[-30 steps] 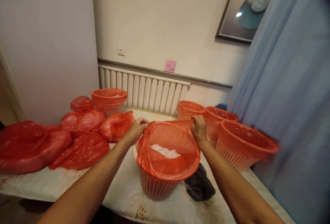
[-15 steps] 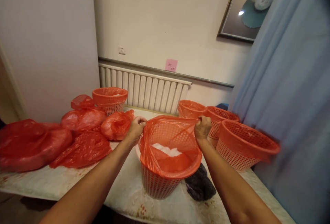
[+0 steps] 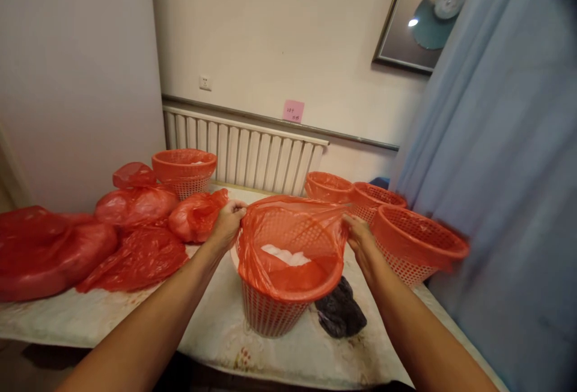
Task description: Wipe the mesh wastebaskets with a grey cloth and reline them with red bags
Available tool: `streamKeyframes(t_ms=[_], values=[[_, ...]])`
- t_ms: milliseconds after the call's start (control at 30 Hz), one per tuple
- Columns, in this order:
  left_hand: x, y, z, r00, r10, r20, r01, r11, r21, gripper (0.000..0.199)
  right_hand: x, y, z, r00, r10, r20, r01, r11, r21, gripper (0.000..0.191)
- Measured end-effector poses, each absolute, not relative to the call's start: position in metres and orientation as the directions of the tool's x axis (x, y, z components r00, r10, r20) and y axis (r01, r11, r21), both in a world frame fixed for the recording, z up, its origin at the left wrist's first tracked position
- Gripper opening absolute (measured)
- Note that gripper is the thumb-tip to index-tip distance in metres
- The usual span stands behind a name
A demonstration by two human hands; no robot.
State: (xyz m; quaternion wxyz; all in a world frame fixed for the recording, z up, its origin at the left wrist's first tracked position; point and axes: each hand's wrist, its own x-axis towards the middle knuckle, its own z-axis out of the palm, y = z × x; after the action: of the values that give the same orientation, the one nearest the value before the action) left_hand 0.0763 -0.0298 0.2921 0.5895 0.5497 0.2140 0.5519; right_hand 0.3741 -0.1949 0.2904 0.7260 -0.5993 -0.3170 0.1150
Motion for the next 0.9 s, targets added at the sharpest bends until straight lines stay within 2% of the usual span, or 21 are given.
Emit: streamKeyframes(t_ms=[133, 333, 467, 633, 700, 767, 900], values=[[0.078, -0.028, 0.292, 0.299, 0.884, 0.360, -0.391, -0.230, 0.891, 0.013, 0.344, -0.232, 0.286, 0.658, 0.716, 0.232, 0.063, 0.254, -0.965, 0.029], [0.080, -0.027, 0.292, 0.301, 0.881, 0.365, -0.362, -0.249, 0.898, 0.012, 0.313, -0.281, 0.267, 0.591, 0.799, 0.108, -0.136, 0.230, -0.964, 0.034], [0.080, -0.026, 0.292, 0.304, 0.877, 0.371, -0.340, -0.264, 0.903, 0.013, 0.292, -0.302, 0.259, 0.577, 0.812, 0.087, -0.126, 0.194, -0.973, 0.030], [0.081, -0.025, 0.290, 0.297, 0.875, 0.383, -0.323, -0.285, 0.903, 0.014, 0.271, -0.317, 0.276, 0.459, 0.887, 0.047, -0.195, 0.152, -0.969, 0.033], [0.082, -0.025, 0.290, 0.294, 0.875, 0.384, -0.313, -0.292, 0.904, 0.014, 0.275, -0.313, 0.290, 0.469, 0.879, 0.092, -0.224, 0.219, -0.950, 0.029], [0.082, -0.025, 0.291, 0.285, 0.878, 0.385, -0.299, -0.300, 0.906, 0.014, 0.286, -0.303, 0.304, 0.569, 0.813, 0.124, -0.269, 0.327, -0.906, 0.024], [0.080, -0.027, 0.294, 0.285, 0.880, 0.380, -0.251, -0.313, 0.916, 0.014, 0.319, -0.274, 0.321, 0.761, 0.646, 0.061, -0.333, 0.469, -0.818, 0.021]])
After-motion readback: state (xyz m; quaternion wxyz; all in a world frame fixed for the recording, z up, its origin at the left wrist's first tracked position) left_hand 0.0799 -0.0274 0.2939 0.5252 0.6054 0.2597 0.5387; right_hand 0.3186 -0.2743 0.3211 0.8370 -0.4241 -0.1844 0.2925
